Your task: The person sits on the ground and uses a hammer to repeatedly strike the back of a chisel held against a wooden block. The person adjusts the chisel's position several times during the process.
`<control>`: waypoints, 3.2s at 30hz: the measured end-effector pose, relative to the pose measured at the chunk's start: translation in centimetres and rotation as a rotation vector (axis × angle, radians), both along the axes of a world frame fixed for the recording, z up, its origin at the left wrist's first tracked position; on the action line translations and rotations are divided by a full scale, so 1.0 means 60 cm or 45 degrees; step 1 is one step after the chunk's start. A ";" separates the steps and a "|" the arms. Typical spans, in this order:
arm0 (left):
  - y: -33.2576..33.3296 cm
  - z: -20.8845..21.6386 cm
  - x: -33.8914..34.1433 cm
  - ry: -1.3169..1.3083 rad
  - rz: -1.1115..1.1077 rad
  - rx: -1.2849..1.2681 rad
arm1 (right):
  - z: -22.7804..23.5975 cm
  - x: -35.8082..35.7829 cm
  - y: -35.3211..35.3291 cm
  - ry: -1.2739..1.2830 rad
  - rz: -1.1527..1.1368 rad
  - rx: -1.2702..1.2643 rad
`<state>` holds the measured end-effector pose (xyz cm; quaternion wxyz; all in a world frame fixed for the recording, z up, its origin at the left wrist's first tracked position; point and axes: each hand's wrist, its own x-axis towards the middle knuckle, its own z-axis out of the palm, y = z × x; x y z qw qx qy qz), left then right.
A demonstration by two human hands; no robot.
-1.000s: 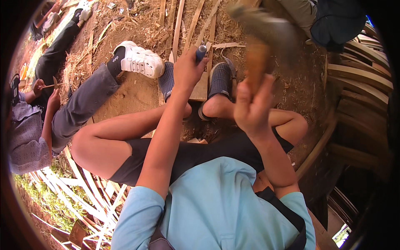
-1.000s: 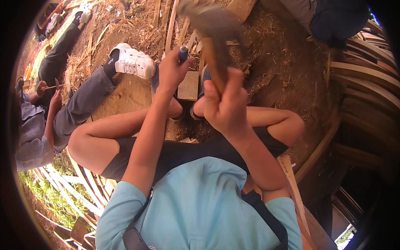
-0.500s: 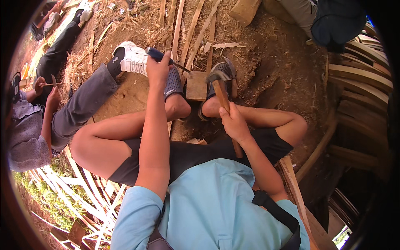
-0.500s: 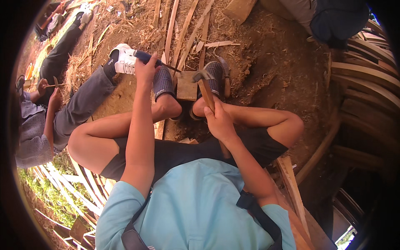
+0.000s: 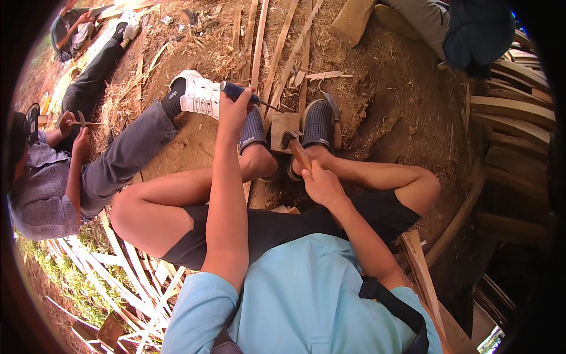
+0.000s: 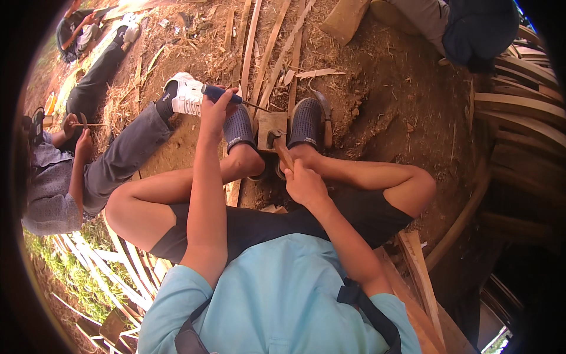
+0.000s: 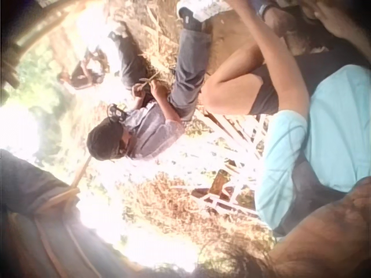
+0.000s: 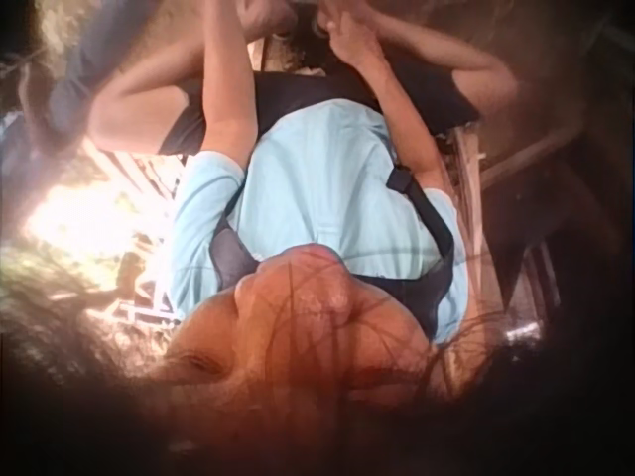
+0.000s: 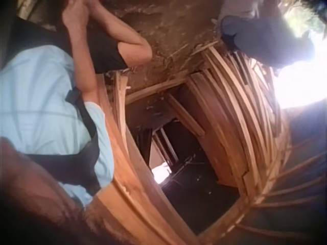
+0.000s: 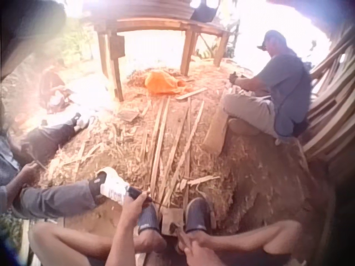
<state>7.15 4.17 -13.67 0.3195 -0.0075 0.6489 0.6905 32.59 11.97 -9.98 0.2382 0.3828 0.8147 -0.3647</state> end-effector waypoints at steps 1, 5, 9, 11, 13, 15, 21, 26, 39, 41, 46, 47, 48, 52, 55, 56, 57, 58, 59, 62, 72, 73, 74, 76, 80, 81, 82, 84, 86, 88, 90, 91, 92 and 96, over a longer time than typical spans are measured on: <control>0.002 0.000 0.000 0.008 0.008 0.006 | 0.009 -0.006 -0.002 -0.024 0.032 0.008; 0.000 -0.007 -0.002 0.025 0.018 -0.046 | 0.042 -0.029 -0.014 -0.113 0.156 0.060; -0.002 -0.001 -0.009 -0.015 0.052 -0.049 | 0.033 -0.028 -0.002 -0.087 0.220 0.117; 0.002 0.004 -0.006 -0.045 0.113 -0.011 | 0.036 -0.030 -0.002 -0.129 0.227 0.110; 0.006 0.009 -0.002 -0.062 0.176 0.024 | 0.039 -0.033 -0.010 -0.158 0.229 0.106; 0.012 0.015 0.004 -0.089 0.219 0.028 | 0.041 -0.036 -0.020 -0.168 0.222 0.115; 0.023 0.028 0.020 -0.148 0.293 0.043 | 0.045 -0.030 -0.039 -0.216 0.254 0.091; 0.041 0.052 0.028 -0.154 0.327 0.054 | 0.048 -0.027 -0.039 -0.228 0.155 0.090; 0.065 0.161 0.079 -0.117 0.487 0.208 | 0.013 -0.022 -0.058 -0.112 0.393 0.238; 0.047 0.178 0.081 -0.116 0.464 0.186 | 0.030 -0.024 -0.050 -0.140 0.441 0.247; 0.001 0.169 0.049 -0.164 0.574 0.123 | 0.095 -0.058 -0.009 -0.112 0.224 0.255; -0.010 0.162 0.046 -0.178 0.615 0.113 | 0.105 -0.070 -0.003 -0.098 0.191 0.260; -0.020 0.139 0.036 -0.165 0.616 0.181 | 0.104 -0.085 0.000 -0.091 0.178 0.244; -0.016 0.116 0.032 -0.112 0.620 0.351 | 0.068 -0.122 0.013 -0.124 0.122 0.197; -0.005 0.113 0.018 -0.116 0.601 0.326 | 0.043 -0.138 0.024 -0.138 0.084 0.191; -0.004 0.111 0.019 -0.146 0.606 0.325 | 0.039 -0.135 0.023 -0.151 0.067 0.182; -0.002 0.108 0.019 -0.177 0.610 0.325 | 0.036 -0.134 0.025 -0.157 0.046 0.174; 0.000 0.106 0.017 -0.162 0.601 0.329 | 0.035 -0.132 0.029 -0.164 0.025 0.166; 0.002 0.104 0.014 -0.186 0.625 0.333 | 0.036 -0.131 0.036 -0.171 0.004 0.168; 0.001 0.101 0.004 -0.207 0.648 0.359 | 0.025 -0.110 0.040 -0.193 -0.068 0.169; -0.012 0.062 -0.003 -0.198 0.475 0.598 | 0.014 -0.097 0.062 -0.103 -0.140 0.101; -0.013 0.056 0.001 -0.203 0.451 0.621 | 0.011 -0.101 0.062 -0.108 -0.134 0.096; -0.011 0.053 0.003 -0.200 0.438 0.627 | 0.010 -0.105 0.063 -0.113 -0.125 0.098; -0.005 0.045 0.007 -0.195 0.414 0.642 | 0.010 -0.108 0.063 -0.122 -0.128 0.078; 0.023 0.038 0.018 -0.127 0.345 0.593 | 0.007 -0.106 0.068 -0.135 -0.141 0.056; 0.025 0.040 0.020 -0.123 0.307 0.571 | 0.007 -0.106 0.070 -0.138 -0.140 0.047; 0.026 0.042 0.019 -0.120 0.269 0.549 | 0.008 -0.109 0.070 -0.143 -0.139 0.038; 0.027 0.038 0.030 -0.078 0.195 0.526 | 0.009 -0.107 0.068 -0.149 -0.132 0.022; 0.030 0.028 0.036 -0.047 0.152 0.478 | 0.010 -0.107 0.067 -0.132 -0.123 0.011; 0.030 0.018 0.045 -0.012 0.125 0.464 | 0.009 -0.105 0.066 -0.134 -0.125 0.017; 0.027 0.013 0.048 0.029 0.105 0.481 | 0.008 -0.104 0.066 -0.126 -0.129 0.027; 0.023 0.012 0.050 0.011 0.108 0.477 | 0.007 -0.102 0.066 -0.122 -0.126 0.034; 0.021 0.013 0.050 -0.003 0.110 0.475 | 0.006 -0.103 0.067 -0.114 -0.123 0.045; 0.014 0.017 0.048 0.025 0.155 0.494 | 0.008 -0.102 0.064 -0.114 -0.116 0.044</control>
